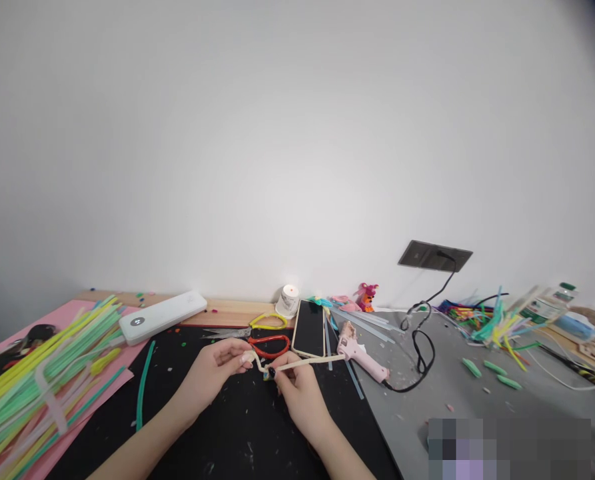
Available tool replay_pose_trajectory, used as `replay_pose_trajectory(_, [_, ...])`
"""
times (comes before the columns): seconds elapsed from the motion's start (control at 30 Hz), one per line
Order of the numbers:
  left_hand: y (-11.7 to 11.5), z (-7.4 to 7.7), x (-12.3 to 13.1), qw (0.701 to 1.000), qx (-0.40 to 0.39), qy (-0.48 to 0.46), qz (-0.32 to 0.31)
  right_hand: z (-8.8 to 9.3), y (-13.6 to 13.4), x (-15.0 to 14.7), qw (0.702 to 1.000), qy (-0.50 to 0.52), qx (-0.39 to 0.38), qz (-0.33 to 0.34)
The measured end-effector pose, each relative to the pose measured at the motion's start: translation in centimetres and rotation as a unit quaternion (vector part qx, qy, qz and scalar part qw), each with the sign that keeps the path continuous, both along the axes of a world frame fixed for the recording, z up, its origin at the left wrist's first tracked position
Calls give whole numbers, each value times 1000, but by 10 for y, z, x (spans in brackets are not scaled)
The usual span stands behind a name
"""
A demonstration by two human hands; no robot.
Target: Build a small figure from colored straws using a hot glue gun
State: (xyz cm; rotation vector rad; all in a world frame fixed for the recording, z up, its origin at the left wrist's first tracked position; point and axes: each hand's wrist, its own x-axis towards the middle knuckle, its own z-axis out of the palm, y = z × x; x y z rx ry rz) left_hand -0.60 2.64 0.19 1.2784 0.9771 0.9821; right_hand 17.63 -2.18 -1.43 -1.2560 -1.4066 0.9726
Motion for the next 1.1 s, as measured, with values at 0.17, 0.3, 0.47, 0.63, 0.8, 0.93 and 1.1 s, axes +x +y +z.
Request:
replay_pose_trajectory(0.17, [-1,-4,1,1000,-19,-22,2,-1,0,-2,1000,20,-4,8])
replay_pose_trajectory(0.3, [-2,-4,1,999,-34,-30,7,-1,-1,-3,1000,14,-1,3])
replay_pose_trajectory(0.47, [-2,-2,1,998,-51,-37,0,2,1,-2,1000,7,1,-9])
replay_pose_trajectory(0.63, [-1,-4,1,997,-58,-53,-5,3,1,-2,1000,1,15,-23])
replay_pose_trajectory(0.8, [-1,-7,0,996,-58,-62,-1,1,1,-2,999,-5,20,-24])
replay_pose_trajectory(0.93, [-3,-6,0,997,-53,-62,5,0,2,-1,999,-15,24,-25])
replay_pose_trajectory(1.1, [-1,-8,1,997,-54,-61,13,-1,2,-1,999,-21,25,-33])
